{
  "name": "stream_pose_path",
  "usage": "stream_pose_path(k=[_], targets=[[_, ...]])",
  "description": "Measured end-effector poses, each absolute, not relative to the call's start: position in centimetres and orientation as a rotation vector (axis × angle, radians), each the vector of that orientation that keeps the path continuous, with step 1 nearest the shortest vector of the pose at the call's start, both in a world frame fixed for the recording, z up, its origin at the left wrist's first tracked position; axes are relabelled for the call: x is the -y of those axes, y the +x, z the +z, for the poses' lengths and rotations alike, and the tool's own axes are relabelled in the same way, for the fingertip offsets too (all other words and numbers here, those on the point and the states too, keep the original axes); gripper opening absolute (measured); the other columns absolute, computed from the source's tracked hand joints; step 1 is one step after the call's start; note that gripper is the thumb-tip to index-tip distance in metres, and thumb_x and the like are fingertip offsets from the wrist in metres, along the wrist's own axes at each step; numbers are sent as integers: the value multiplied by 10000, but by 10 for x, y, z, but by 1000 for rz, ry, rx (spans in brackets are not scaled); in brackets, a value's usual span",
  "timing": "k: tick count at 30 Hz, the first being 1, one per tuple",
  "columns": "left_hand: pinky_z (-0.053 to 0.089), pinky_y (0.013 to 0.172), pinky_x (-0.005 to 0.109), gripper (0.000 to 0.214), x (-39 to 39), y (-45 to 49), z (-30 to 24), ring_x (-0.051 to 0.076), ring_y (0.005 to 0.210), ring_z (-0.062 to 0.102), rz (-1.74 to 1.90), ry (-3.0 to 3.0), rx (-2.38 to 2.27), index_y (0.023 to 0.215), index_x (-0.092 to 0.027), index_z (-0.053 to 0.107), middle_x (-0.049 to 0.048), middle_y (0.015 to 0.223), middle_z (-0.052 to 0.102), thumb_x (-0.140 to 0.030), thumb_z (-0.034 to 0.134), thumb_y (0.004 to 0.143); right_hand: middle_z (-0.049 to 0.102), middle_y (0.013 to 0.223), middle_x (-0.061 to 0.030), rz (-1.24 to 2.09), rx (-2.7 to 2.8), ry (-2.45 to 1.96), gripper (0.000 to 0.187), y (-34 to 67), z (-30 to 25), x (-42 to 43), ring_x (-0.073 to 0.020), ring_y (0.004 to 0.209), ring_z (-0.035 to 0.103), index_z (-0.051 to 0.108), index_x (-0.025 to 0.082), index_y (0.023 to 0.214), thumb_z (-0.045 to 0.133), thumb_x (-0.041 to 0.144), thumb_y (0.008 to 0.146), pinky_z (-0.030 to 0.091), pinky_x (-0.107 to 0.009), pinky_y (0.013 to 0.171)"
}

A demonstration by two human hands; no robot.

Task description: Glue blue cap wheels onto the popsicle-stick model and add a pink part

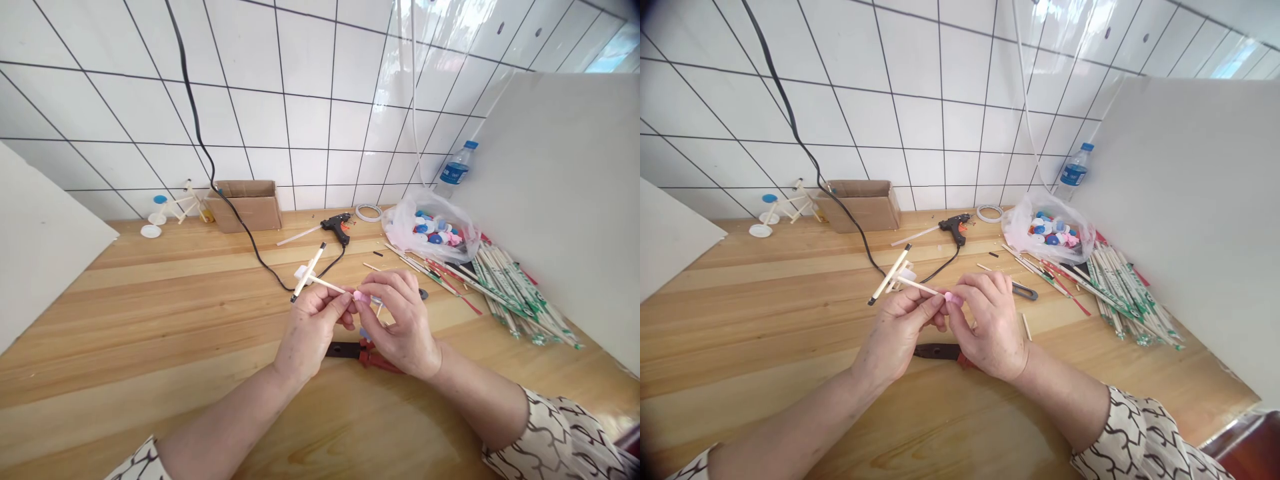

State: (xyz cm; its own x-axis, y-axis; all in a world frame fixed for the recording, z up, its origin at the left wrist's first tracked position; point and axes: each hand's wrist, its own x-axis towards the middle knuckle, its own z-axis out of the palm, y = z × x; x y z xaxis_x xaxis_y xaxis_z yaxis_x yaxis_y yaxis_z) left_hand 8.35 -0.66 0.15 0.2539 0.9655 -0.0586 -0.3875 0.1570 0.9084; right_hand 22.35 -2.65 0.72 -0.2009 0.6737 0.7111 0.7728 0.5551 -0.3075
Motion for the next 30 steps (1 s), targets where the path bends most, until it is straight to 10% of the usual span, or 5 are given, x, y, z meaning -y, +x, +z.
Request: stream_pose_path(k=[17,30], targets=[[387,465,201,145,-25,58,8,72,500,411,923,1075,-737,696,-131,636,-10,600,542,-273,664,694,678,834,-48,831,1853,-1370,203,232,21,13,-179,793,606,669,164,847,510,289,836,451,-292,709],[378,482,213,164,-26,61,3,78,500,420,847,1087,-781,654,-132,632,-14,585,530,-292,670,665,670,768,-16,946,1781,-1337,160,222,10,13,-146,716,577,665,159,859,530,232,814,425,-257,681]])
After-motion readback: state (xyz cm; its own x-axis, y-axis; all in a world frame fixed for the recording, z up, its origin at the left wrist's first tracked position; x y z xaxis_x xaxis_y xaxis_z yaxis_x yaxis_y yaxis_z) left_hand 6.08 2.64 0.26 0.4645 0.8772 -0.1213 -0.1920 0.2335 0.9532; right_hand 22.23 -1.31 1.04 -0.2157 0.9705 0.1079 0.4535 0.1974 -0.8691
